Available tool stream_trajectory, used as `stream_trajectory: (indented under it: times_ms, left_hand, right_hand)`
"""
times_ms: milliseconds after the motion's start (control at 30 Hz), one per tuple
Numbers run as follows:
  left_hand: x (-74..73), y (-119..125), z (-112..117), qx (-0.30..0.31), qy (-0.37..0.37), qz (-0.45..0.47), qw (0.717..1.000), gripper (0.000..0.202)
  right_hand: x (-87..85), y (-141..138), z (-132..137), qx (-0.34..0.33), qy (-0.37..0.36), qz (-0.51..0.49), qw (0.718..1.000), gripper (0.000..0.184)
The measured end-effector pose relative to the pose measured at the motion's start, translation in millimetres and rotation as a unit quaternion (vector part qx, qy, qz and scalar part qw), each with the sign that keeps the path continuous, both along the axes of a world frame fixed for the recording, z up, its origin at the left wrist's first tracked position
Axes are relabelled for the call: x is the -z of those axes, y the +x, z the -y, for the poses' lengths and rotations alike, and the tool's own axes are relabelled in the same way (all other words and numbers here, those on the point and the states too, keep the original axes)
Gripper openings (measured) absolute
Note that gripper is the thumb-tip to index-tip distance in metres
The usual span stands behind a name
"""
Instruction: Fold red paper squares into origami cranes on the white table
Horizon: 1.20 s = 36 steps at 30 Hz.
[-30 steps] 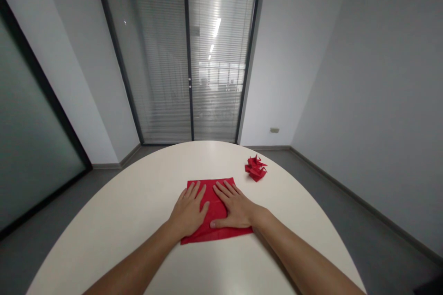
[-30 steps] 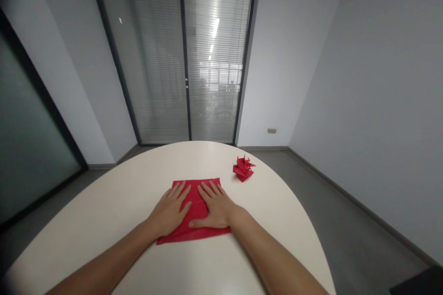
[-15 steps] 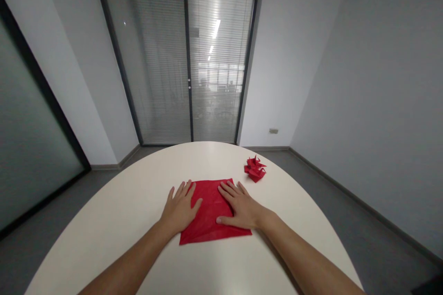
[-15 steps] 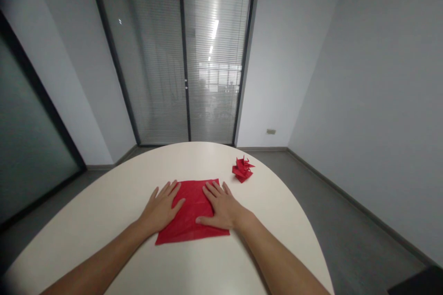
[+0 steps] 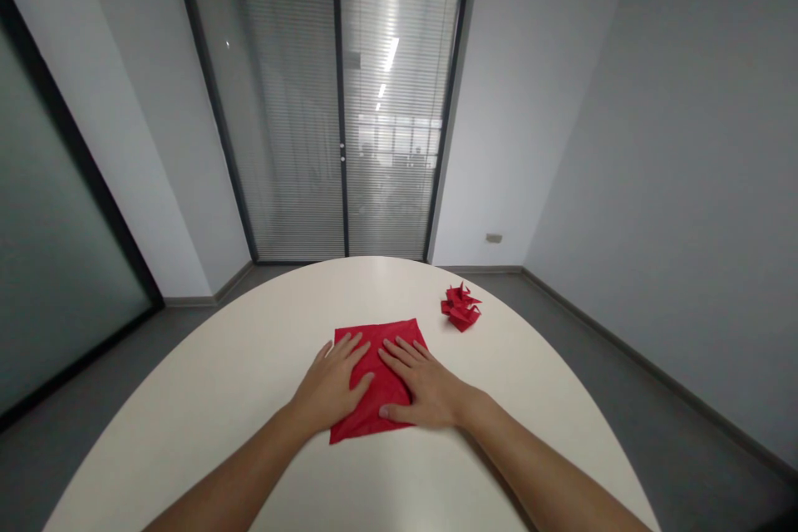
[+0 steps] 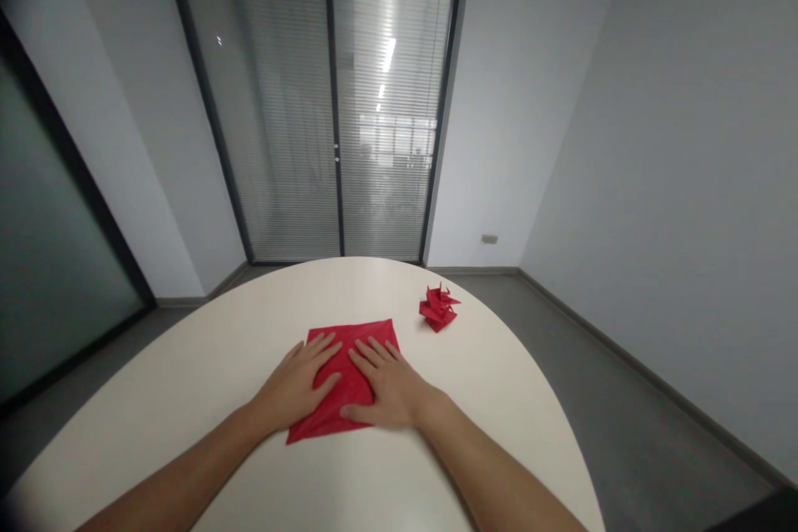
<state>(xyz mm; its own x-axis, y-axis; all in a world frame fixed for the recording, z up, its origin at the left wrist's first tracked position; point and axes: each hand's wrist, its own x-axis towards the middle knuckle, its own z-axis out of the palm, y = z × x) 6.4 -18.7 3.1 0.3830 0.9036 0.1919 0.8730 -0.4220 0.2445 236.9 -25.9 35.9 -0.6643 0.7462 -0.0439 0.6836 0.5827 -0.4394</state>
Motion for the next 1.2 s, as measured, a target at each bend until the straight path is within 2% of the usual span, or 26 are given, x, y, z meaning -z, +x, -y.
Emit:
stream_trajectory:
  times_ms: [133, 367, 433, 533, 633, 700, 800, 1000, 1200]
  left_hand:
    - [1.5, 1, -2, -0.052, 0.0, 0.0, 0.999, 0.056]
    - [-3.2, -12, -8, -0.079, 0.032, 0.017, 0.996, 0.053]
    - [-6.0, -15, -8, -0.045, 0.047, 0.042, 0.997, 0.046]
    - [-9.8, -16, -2, 0.076, 0.043, 0.098, 0.991, 0.041]
    - [-12.8, -16, 10, 0.183, -0.006, 0.1, 0.978, 0.054]
    - [-14.7, -16, 16, 0.207, -0.025, 0.073, 0.975, 0.06]
    - [-15.9, -16, 19, 0.191, -0.029, 0.048, 0.98, 0.061]
    - [-7.2, -16, 10, 0.097, -0.019, 0.053, 0.994, 0.055]
    - [1.0, -16, 7, 0.095, 0.007, 0.074, 0.993, 0.046]
  right_hand:
    - [-2.6, 2, -1, -0.001, -0.009, 0.008, 1.0, 0.103]
    - [-9.4, 4, -4, -0.03, -0.018, 0.034, 0.999, 0.114]
    - [-8.1, 5, -4, -0.028, -0.017, 0.035, 0.999, 0.114]
    - [-4.3, 6, -5, -0.013, -0.011, 0.039, 0.999, 0.114]
    - [-1.2, 8, -6, 0.005, -0.002, 0.038, 0.999, 0.112]
    - [-0.5, 10, -7, 0.013, 0.005, 0.033, 0.999, 0.11]
    - [-1.0, 11, -8, 0.011, 0.017, 0.022, 1.0, 0.11]
    - [-0.3, 10, -8, -0.014, 0.02, 0.001, 1.0, 0.108]
    - [2.4, 11, -9, -0.007, 0.031, -0.021, 0.999, 0.097]
